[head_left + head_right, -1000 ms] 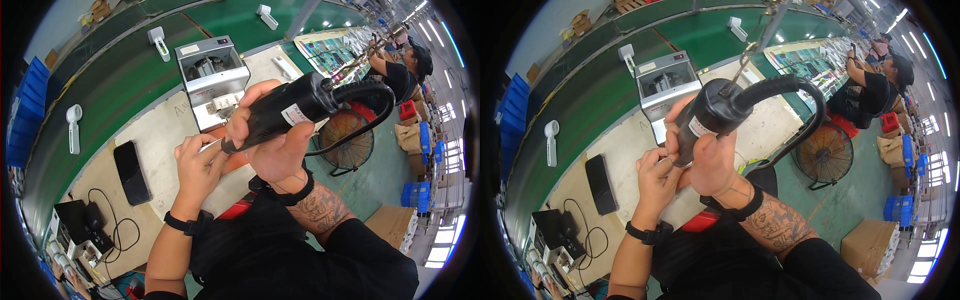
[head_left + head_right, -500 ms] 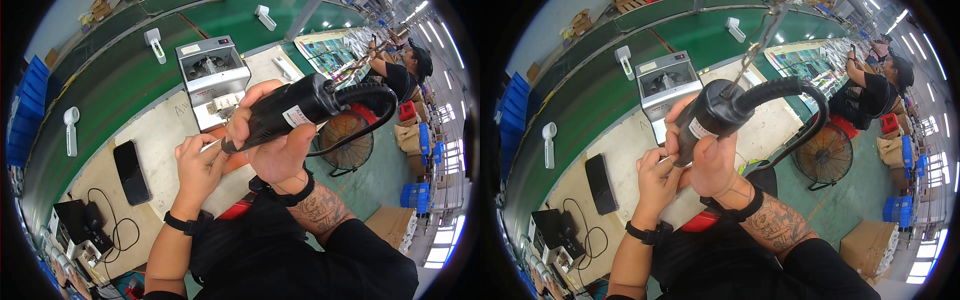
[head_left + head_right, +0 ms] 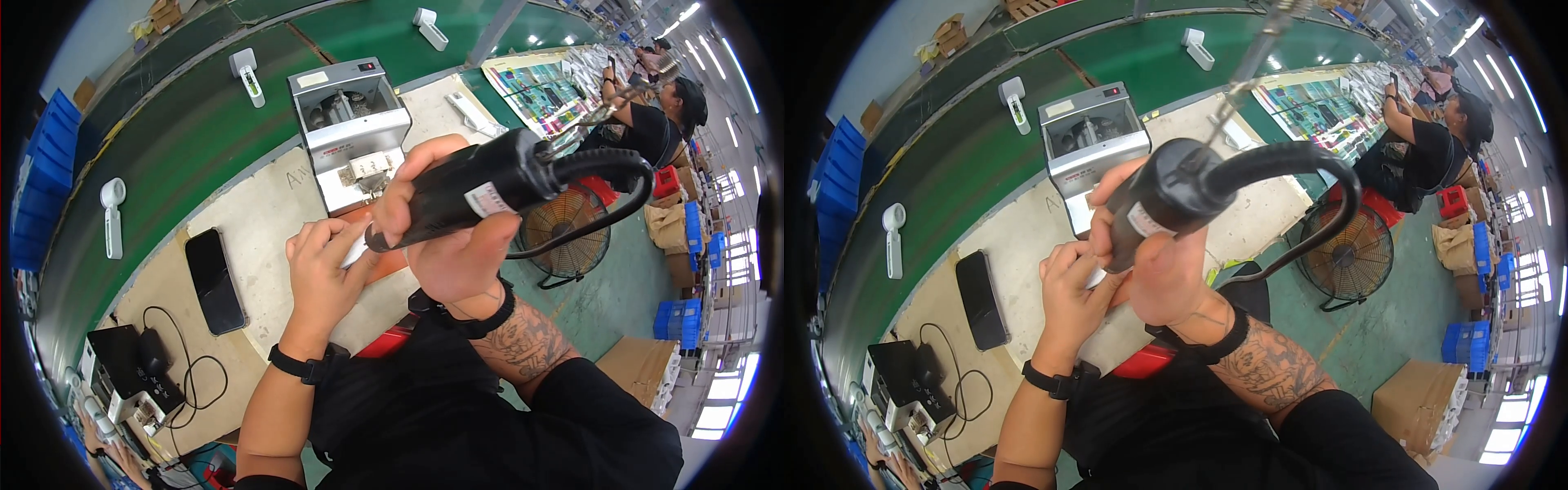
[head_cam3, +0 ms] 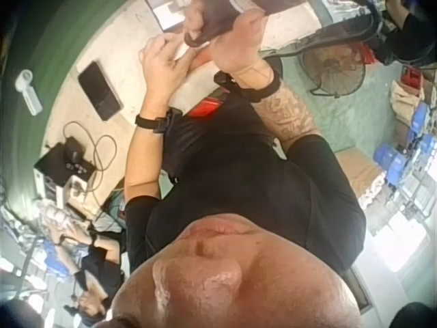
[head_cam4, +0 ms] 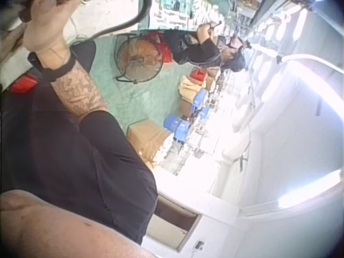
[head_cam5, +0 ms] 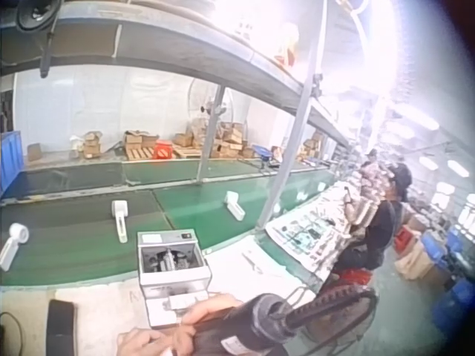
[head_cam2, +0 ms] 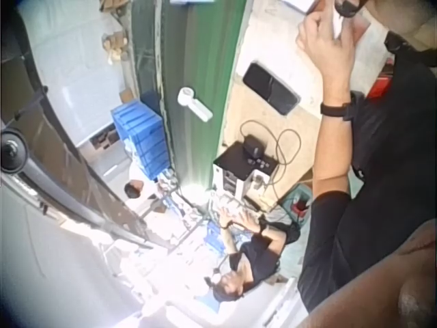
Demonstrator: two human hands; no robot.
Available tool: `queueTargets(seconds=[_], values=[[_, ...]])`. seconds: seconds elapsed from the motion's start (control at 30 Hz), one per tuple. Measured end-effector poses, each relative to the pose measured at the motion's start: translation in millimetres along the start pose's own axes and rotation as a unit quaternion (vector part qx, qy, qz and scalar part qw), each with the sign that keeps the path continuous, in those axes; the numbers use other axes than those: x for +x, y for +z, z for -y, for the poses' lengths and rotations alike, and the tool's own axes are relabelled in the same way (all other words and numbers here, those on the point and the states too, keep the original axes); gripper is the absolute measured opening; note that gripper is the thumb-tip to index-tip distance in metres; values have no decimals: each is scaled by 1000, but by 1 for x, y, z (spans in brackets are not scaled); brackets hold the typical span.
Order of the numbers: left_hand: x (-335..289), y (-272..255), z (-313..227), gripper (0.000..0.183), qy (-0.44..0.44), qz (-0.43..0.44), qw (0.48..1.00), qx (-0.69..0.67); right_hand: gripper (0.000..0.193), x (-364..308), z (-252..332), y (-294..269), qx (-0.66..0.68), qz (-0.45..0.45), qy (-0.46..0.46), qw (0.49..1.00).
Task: Assembling small handheld fans using an electric screwdriver at a factory assembly line.
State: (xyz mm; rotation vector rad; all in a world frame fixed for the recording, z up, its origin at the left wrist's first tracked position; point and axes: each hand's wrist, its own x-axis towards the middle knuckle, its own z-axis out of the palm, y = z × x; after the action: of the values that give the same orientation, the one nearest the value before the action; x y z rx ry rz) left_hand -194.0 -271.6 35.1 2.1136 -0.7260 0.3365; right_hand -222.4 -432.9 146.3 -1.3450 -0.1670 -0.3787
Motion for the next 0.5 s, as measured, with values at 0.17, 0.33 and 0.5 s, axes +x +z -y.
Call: queueTargets(seconds=[0.17,0.33,0.5], values=[[4,-4,-3,49,2,8,1000,15,106,4,4,-19,-27,0,-24,999],[4,-7,-5,52,-7,25,999,22,99,6,0,-29,-24,-4,-22,999],[5,-3,-5,50,-3,16,1000,24,100,4,-5,-30,-14,-7,-16,1000]])
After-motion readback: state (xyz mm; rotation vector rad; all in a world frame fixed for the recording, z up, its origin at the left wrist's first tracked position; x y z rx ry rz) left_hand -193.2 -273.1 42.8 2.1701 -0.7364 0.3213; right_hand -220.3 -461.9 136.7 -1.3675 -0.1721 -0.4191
